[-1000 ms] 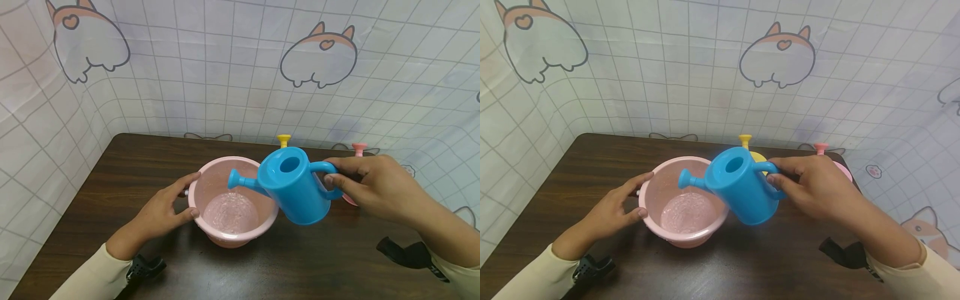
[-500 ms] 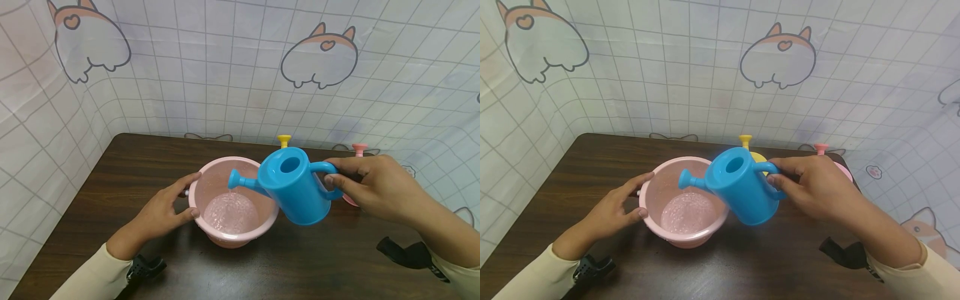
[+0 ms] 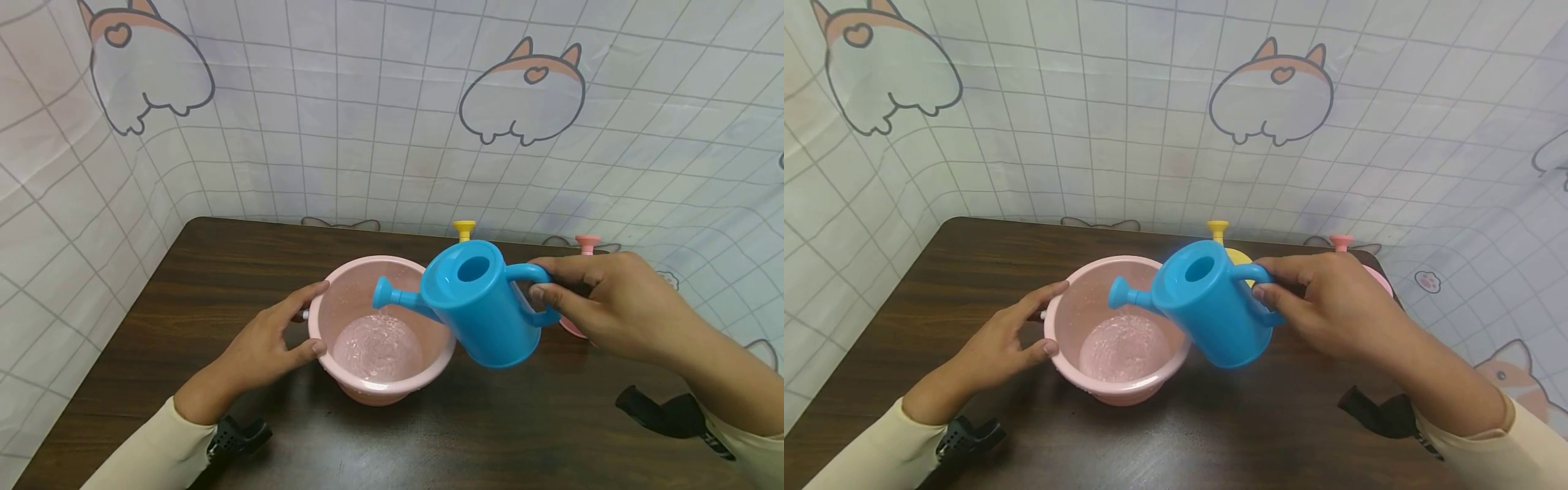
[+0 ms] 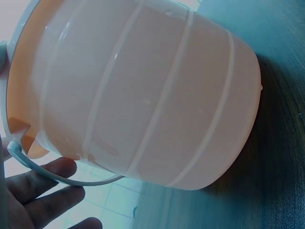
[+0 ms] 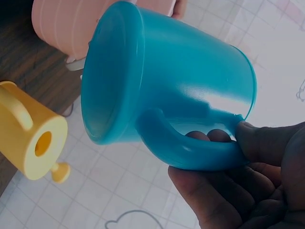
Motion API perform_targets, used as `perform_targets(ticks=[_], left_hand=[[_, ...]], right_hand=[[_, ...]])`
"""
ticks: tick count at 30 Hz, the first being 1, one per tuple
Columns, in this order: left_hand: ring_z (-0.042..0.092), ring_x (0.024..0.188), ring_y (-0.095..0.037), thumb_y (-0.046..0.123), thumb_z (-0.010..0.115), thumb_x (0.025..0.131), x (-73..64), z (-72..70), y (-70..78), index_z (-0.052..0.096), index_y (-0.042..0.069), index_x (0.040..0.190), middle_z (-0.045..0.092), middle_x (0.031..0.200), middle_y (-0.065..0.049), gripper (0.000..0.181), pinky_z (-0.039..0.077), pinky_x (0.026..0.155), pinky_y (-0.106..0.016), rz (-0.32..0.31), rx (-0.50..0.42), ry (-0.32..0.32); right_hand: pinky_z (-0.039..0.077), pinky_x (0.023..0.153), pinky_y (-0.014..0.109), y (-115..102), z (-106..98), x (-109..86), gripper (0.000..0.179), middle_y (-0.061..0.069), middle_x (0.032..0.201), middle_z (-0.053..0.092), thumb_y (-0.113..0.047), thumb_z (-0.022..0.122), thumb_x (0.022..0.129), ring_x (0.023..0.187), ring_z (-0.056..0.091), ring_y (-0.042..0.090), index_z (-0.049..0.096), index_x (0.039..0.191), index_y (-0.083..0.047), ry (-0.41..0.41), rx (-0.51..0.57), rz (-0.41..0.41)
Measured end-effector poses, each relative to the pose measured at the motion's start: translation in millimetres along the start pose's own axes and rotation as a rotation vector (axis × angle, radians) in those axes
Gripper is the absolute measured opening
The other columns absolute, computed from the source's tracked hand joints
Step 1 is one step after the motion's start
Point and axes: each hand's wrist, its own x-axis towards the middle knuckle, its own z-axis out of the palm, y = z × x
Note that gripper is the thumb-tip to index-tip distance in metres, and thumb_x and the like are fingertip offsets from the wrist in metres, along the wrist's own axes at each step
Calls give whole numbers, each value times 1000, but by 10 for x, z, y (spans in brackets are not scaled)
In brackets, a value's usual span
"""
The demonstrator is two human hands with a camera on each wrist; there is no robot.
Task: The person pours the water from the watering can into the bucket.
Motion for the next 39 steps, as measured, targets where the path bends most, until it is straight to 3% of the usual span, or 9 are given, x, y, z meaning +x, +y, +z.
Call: perform_targets(ticks=[5, 18, 39], left_hand=[[66, 112, -27, 49, 70, 93, 2, -2, 4, 35, 29, 159, 60, 139, -6, 77, 52, 92, -57, -2, -1, 1], [66, 113, -28, 50, 70, 94, -3, -2, -4, 34, 30, 160, 58, 141, -7, 78, 52, 92, -59, -7, 0, -6], [65, 113, -27, 51, 69, 95, -4, 4, -7, 33, 30, 160, 58, 141, -7, 77, 52, 91, -59, 6, -17, -3]], right_hand=[[33, 40, 26, 13, 3, 2, 32, -19, 54, 43, -13, 75, 94, 41, 39, 3, 74, 126, -7, 31, -34, -45], [34, 40, 24, 13, -2, 21, 34, -19, 57, 45, -11, 77, 92, 42, 39, 0, 74, 125, -5, 29, -44, -94], [37, 40, 26, -5, -23, 39, 33, -15, 59, 50, -12, 76, 94, 42, 43, 2, 72, 126, -3, -9, -7, -50]])
